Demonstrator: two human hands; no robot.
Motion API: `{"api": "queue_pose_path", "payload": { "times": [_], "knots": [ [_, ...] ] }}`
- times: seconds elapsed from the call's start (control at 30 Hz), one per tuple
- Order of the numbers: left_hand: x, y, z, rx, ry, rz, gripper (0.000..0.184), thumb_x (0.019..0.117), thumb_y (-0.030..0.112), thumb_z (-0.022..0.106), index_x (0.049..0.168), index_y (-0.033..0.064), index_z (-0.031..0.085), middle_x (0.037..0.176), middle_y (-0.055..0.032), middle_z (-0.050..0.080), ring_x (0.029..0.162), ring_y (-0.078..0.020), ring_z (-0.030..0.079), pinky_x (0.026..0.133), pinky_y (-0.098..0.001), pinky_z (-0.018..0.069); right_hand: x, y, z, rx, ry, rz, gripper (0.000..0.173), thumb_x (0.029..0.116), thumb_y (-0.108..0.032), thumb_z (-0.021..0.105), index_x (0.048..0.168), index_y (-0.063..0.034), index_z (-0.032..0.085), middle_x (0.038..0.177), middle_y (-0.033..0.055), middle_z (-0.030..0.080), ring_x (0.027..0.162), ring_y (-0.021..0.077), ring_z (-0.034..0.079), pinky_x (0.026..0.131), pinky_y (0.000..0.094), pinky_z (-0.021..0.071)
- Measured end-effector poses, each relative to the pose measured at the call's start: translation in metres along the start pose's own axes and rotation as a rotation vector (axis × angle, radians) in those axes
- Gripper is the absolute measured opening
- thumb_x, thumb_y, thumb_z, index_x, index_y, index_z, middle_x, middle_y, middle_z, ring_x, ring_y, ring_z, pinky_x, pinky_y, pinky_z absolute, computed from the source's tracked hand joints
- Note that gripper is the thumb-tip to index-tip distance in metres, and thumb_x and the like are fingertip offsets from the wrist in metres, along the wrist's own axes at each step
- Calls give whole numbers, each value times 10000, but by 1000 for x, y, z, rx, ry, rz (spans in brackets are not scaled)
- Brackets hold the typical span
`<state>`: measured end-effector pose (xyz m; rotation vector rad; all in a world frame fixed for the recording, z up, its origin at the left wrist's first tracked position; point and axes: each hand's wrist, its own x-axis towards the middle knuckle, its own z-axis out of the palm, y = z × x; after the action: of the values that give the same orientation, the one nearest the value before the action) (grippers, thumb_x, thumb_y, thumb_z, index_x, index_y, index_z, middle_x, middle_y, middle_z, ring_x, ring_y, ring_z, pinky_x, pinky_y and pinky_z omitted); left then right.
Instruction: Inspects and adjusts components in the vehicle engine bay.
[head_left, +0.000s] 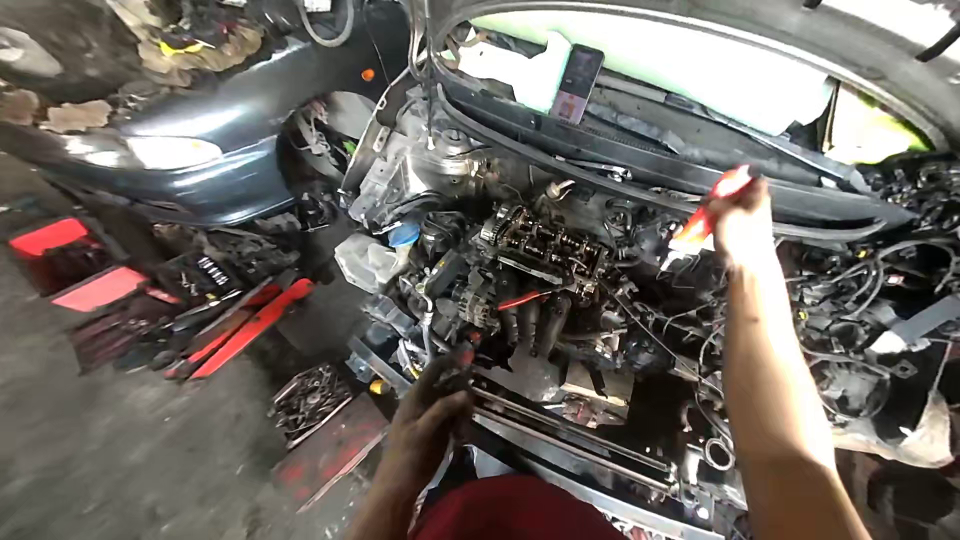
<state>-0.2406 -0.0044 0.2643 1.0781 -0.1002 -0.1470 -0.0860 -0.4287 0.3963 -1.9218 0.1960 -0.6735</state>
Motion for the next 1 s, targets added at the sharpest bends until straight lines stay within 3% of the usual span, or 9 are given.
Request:
{"api": "queue_pose_path", "payload": {
  "times": [0.13, 0.2, 0.27, 0.37, 0.53, 0.67, 0.83, 1.0],
  "knots": [
    [-23, -1, -40, 25, 246, 2, 411, 889, 90, 536, 1293, 112, 604, 696, 21, 645, 516, -61, 574, 481, -222, 507, 78, 7, -20, -115, 243, 31, 763, 876, -33, 656, 1536, 3, 274, 1347, 195, 547, 1127, 220, 626, 928, 389, 563],
    [-37, 0, -56, 9, 372, 13, 392, 887, 66, 508, 1266, 104, 600, 716, 12, 649, 516, -67, 573, 469, -218, 497, 103, 17, -22, -258, 305, 63, 803, 858, -61, 675, 1547, 22, 273, 1411, 249, 531, 1244, 309, 590, 1022, 459, 514],
    [-51, 2, -69, -4, 483, 39, 363, 891, 52, 490, 1235, 100, 599, 705, -1, 654, 503, -79, 577, 463, -226, 501, 115, 30, -17, -363, 332, 108, 809, 867, -105, 677, 1554, 38, 274, 1456, 292, 495, 1329, 378, 534, 1080, 522, 468],
    [-69, 7, -82, 25, 601, 74, 347, 917, 61, 453, 1238, 111, 578, 681, 21, 642, 499, -70, 580, 466, -221, 505, 117, 43, -3, -500, 336, 198, 804, 910, -163, 629, 1582, 45, 241, 1573, 332, 335, 1463, 443, 361, 1181, 542, 345],
    [-83, 13, -102, 97, 690, 82, 381, 949, 56, 389, 1294, 111, 539, 669, 51, 639, 496, -53, 578, 472, -206, 506, 127, 67, 4, -557, 468, 213, 843, 883, -191, 623, 1604, 14, 239, 1615, 295, 295, 1507, 382, 315, 1234, 417, 277],
    [-74, 18, -109, 109, 698, 83, 374, 959, 63, 384, 1290, 113, 552, 668, 46, 640, 489, -56, 578, 467, -204, 505, 137, 69, 0, -561, 475, 232, 846, 883, -185, 607, 1622, -28, 227, 1642, 284, 241, 1526, 384, 267, 1240, 417, 250],
    [-44, 22, -110, 143, 698, 56, 372, 925, 67, 426, 1279, 91, 541, 658, 44, 627, 483, -56, 572, 464, -205, 506, 133, 77, -5, -570, 462, 188, 727, 894, -299, 637, 1546, -51, 430, 1581, 279, 372, 1492, 383, 343, 1229, 455, 269],
    [-15, 25, -117, 165, 649, 16, 406, 911, 75, 456, 1312, 81, 519, 651, 48, 610, 481, -54, 563, 463, -210, 502, 127, 96, 0, -492, 545, 42, 749, 831, -249, 721, 1507, -36, 477, 1543, 291, 402, 1460, 364, 378, 1213, 383, 291]
  ]
}}
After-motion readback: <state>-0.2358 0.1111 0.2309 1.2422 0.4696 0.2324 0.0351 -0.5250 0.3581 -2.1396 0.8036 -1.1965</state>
